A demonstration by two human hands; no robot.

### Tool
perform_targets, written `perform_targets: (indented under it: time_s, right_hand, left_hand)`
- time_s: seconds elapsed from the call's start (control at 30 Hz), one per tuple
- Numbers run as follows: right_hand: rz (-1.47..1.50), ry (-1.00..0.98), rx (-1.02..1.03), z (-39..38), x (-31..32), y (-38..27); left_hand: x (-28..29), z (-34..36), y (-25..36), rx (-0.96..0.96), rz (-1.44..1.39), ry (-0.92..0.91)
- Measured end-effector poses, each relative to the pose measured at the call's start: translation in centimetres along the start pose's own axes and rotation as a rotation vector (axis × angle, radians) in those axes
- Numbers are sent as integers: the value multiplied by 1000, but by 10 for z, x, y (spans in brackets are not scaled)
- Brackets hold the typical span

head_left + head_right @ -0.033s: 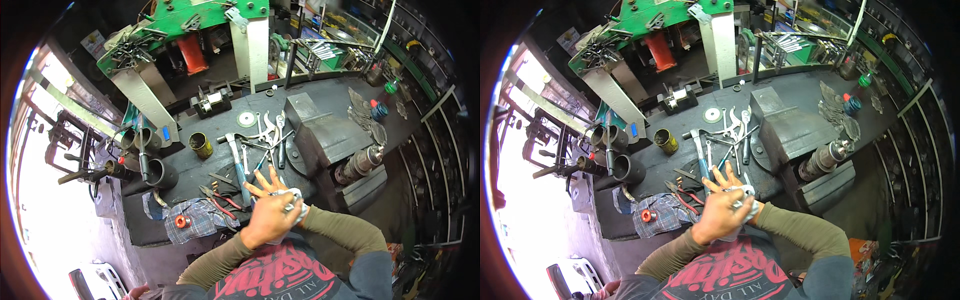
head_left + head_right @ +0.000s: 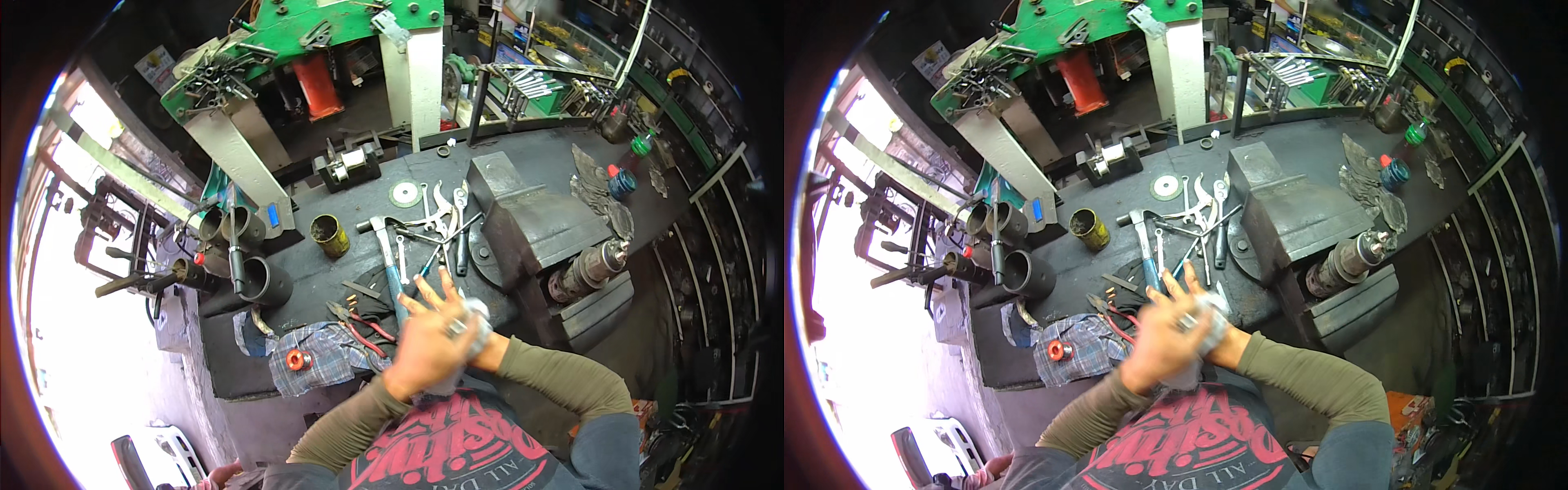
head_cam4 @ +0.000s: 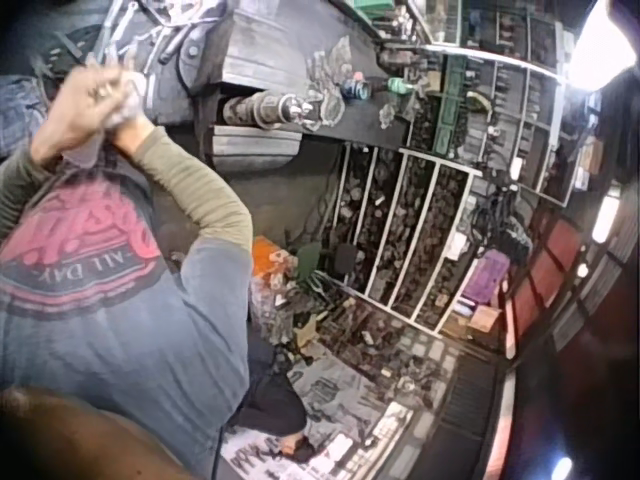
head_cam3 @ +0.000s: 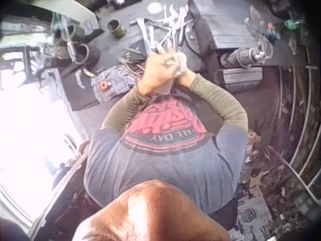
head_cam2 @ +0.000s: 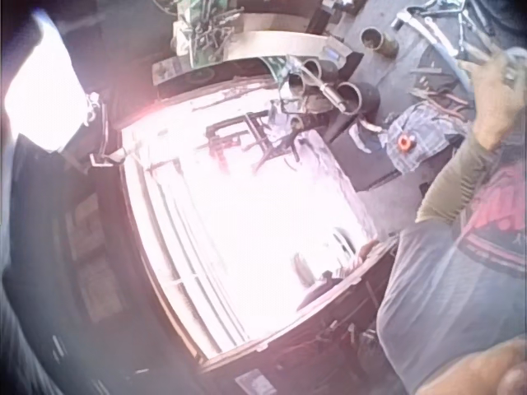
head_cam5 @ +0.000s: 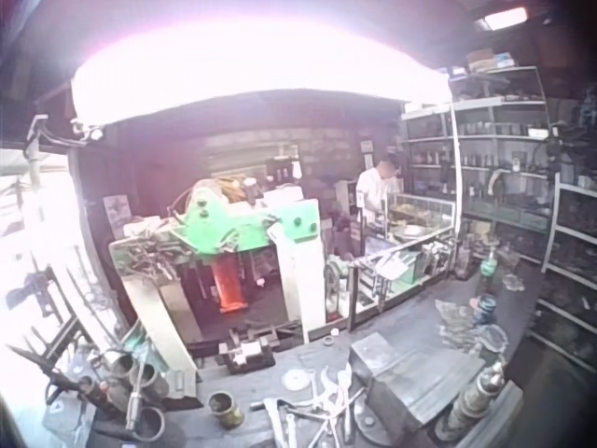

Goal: The person cleans a metal part with a cloth, then uses a soldering iron and solder wire to apply solder to a cylindrical metal component clamped in a vise. The person repeatedly heats and applies solder to the same area.

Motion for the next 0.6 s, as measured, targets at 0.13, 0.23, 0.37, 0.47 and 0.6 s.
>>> perform_targets:
  time_s: [0.13,0.23,0.37,0.47,0.6]
  right_hand:
    - [-169,-233,43,-4,33,-27]
    - [-222,-348,-79,-8,17,-32]
    - [-61,-10,43,-15,-27,-10]
    - [187,214,37,-8,-30,-6]
    - [130,-32,116,2,24,-19]
  left_hand:
    - [26,27,-53,350,38,135]
    - [-10,12,-58,170,228,-168]
    - [-34,-9,-43,86,118,-168]
    - [-34,-4,-24,-124,383,-116]
    - [8,39,-75,260,-15,139]
Point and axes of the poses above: each hand's wrist, its own z-axis towards the middle knuckle, its own x-axis out of the back of the hand, y = z × x, the point moved 2 cm from there along z, towards the middle knuckle, and after that the axes turned 11 degrees about z, right-handed, at the moved point
